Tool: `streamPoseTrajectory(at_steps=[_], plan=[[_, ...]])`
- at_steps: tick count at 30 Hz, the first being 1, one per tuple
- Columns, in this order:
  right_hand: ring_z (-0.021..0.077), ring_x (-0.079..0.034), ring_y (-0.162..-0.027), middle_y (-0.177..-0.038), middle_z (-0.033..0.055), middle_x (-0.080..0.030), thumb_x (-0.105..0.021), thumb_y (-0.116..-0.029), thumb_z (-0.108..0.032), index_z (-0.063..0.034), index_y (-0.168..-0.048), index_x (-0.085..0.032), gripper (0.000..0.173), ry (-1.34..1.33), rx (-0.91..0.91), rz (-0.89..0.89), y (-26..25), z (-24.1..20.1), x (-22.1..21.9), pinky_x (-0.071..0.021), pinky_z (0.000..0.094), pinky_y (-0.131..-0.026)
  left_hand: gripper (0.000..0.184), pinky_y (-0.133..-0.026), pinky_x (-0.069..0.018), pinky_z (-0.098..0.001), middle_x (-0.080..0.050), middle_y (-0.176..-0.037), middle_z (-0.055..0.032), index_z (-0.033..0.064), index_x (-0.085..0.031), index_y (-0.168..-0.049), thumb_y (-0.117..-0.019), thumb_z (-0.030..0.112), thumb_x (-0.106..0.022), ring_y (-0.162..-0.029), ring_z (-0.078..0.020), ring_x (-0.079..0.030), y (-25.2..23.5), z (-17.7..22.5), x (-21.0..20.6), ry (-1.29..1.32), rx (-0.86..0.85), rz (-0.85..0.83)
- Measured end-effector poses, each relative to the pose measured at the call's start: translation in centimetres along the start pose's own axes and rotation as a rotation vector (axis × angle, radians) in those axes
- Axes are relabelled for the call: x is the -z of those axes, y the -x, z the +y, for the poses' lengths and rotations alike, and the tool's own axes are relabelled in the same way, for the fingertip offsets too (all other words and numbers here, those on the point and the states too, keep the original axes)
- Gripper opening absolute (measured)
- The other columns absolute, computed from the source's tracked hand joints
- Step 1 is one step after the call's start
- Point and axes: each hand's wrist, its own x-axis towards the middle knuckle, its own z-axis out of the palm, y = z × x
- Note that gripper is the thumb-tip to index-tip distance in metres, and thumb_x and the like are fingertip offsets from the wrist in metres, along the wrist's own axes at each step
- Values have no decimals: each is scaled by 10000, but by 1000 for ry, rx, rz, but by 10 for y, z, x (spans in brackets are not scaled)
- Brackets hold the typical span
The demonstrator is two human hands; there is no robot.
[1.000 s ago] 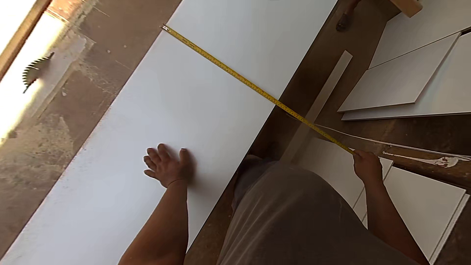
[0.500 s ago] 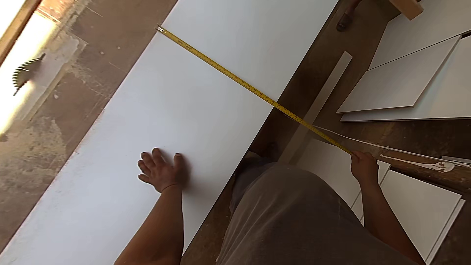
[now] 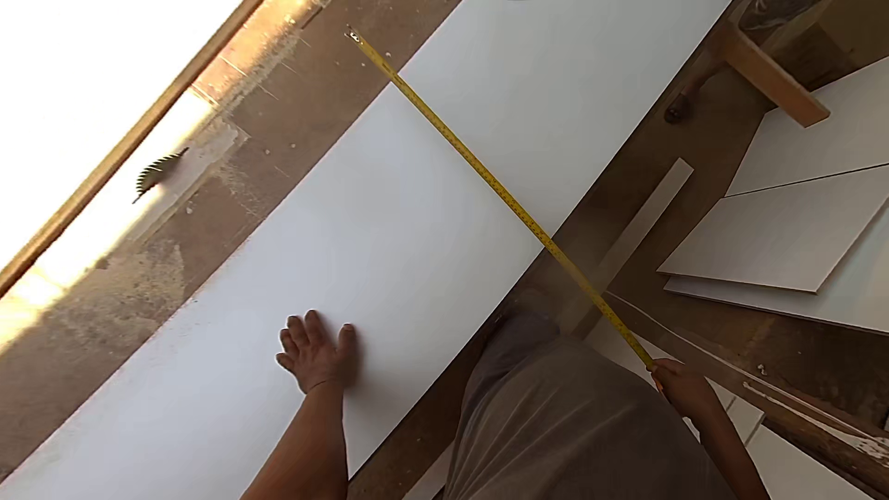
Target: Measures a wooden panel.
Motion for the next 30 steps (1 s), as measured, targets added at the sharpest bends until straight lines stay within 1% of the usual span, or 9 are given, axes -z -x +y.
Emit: streamPoseTrajectory(at_steps=[3, 6, 9, 13, 16, 18, 23, 26, 30], plan=[[245, -588, -790, -959, 207, -664, -495, -1091, -164, 30, -1236, -667, 297, -43, 88, 62, -14, -30, 34, -486, 484, -765, 810, -1188, -35, -726, -67, -1713, -216, 74, -221, -1634, -1022, 542, -471, -1579, -429, -30, -5, 35, 13, 58, 175, -10], [91, -521, -731, -922, 111, -591, -432, -1101, -157, 82, -1245, -598, 325, -47, 136, 72, -43, -61, 76, -474, 312, -719, 894, -1185, -32, -742, -37, -1707, -245, 96, -187, -1647, -1000, 659, -439, -1571, -465, 3, -26, 64, 10, 92, 376, 12], [86, -519, -734, -926, 91, -588, -430, -1097, -190, 62, -1249, -595, 337, 0, 121, 73, -85, -69, 130, -477, 322, -724, 1023, -1171, -16, -762, 8, -1700, -270, 77, -131, -1653, -947, 763, -410, -1564, -485, 42, -46, 101, 4, 140, 528, 17], [78, -524, -659, -856, 38, -558, -442, -1079, -221, 23, -1241, -596, 331, -23, 78, 166, -154, -71, 212, -486, 301, -644, 1055, -1156, -16, -782, 52, -1705, -251, 104, -99, -1660, -928, 798, -407, -1563, -481, 71, -82, 156, 5, 168, 622, -14], [132, -540, -695, -920, 92, -577, -442, -1082, -227, 1, -1290, -588, 342, -5, 26, 199, -188, -85, 262, -499, 359, -661, 1123, -1124, -45, -819, 29, -1710, -239, 141, -116, -1663, -862, 881, -383, -1555, -508, 42, -101, 156, -4, 148, 667, 28], [240, -578, -762, -985, 186, -629, -488, -1081, -225, 1, -1263, -629, 323, -8, -8, 269, -200, -93, 295, -501, 476, -713, 1174, -1085, -73, -858, -20, -1706, -251, 171, -145, -1661, -801, 944, -349, -1544, -533, -16, -110, 149, -20, 112, 670, 79], [335, -625, -937, -1145, 250, -644, -490, -1091, -230, -11, -1289, -638, 330, 59, -103, 368, -211, -119, 377, -495, 554, -852, 1077, -1137, -84, -803, 22, -1699, -267, 113, -118, -1660, -901, 797, -459, -1558, -495, 3, -105, 186, 2, 185, 659, 56], [367, -637, -1006, -1187, 264, -647, -479, -1093, -219, -14, -1290, -648, 331, 85, -98, 397, -234, -119, 414, -487, 586, -892, 1037, -1157, -90, -781, 37, -1699, -267, 102, -95, -1660, -938, 759, -445, -1562, -484, 9, -100, 201, 11, 197, 703, 31], [378, -632, -1080, -1210, 257, -654, -477, -1089, -202, -23, -1281, -662, 321, 118, -78, 405, -266, -137, 454, -473, 591, -938, 1005, -1171, -109, -758, 47, -1693, -279, 88, -73, -1658, -969, 735, -416, -1562, -479, -4, -106, 269, 15, 183, 695, -30]])
